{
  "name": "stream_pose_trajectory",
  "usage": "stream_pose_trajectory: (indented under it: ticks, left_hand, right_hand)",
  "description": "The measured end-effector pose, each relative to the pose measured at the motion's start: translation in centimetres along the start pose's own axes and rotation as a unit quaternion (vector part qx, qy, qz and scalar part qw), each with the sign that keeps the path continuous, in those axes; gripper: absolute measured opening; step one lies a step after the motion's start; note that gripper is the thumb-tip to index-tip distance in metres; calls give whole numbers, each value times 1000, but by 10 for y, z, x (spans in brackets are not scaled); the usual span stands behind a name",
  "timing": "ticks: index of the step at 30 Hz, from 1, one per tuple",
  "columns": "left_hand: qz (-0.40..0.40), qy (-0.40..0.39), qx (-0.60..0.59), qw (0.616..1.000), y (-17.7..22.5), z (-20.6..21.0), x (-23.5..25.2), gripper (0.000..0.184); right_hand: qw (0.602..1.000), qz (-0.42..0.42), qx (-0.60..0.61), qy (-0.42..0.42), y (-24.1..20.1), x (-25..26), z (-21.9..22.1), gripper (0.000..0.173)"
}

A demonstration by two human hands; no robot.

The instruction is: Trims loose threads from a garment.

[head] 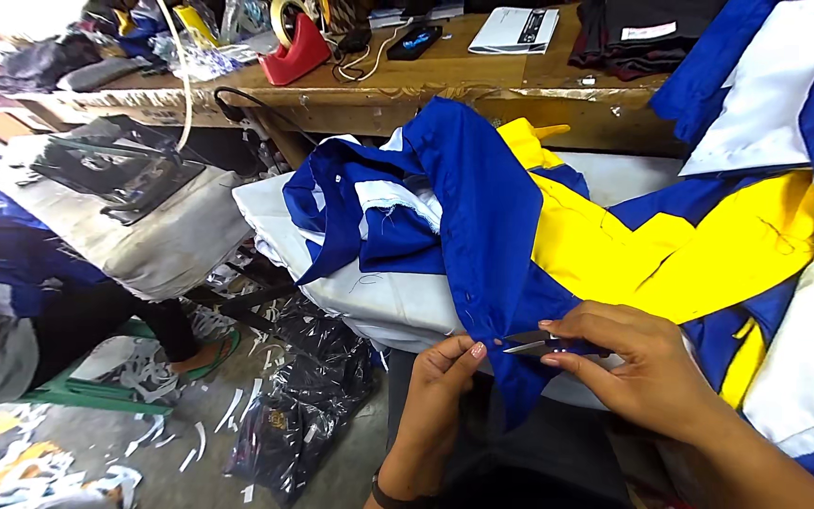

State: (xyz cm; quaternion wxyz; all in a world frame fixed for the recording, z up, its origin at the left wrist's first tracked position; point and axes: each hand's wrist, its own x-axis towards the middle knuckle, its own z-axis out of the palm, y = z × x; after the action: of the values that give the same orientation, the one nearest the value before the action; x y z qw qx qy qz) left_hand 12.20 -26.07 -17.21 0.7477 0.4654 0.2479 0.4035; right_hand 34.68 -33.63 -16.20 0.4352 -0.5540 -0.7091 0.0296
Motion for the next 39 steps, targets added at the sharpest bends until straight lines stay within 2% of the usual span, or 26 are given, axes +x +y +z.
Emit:
stream_pose_trajectory:
  ticks: [9,11,14,16,23,30,34,37,39]
  left_hand:
    - [25,8,13,1000,-3,6,-3,20]
    - [36,16,15,999,-5,9,-5,19]
    - [44,32,14,998,-8,13,-7,20]
    - [53,45,7,998,-10,15,-8,20]
    - [83,63,11,994,-14,17,-10,19]
    - [138,76,32,987,-22,20,-11,18]
    - [167,74,53,982,-27,22,-12,17]
    - [172,73,51,981,-29,24,-12,17]
    - [163,71,40,983,-28,23,-13,17]
  right_hand:
    - [999,-23,-31,11,-5,1,5,31]
    - [1000,7,0,9,-6,-1,6,30]
    - [985,96,141,8,-9,-6,11,24]
    - [978,123,168,32,-13,-9,14,23]
    - [991,96,44,86,-25,-19,23,29]
    - [988,97,25,118,-30,-23,35,29]
    - [973,138,142,121,-30,-23,39,21]
    - [931,189,292,107,-31,-21,38,10]
    - [915,195,332,122,-32,-20,39,8]
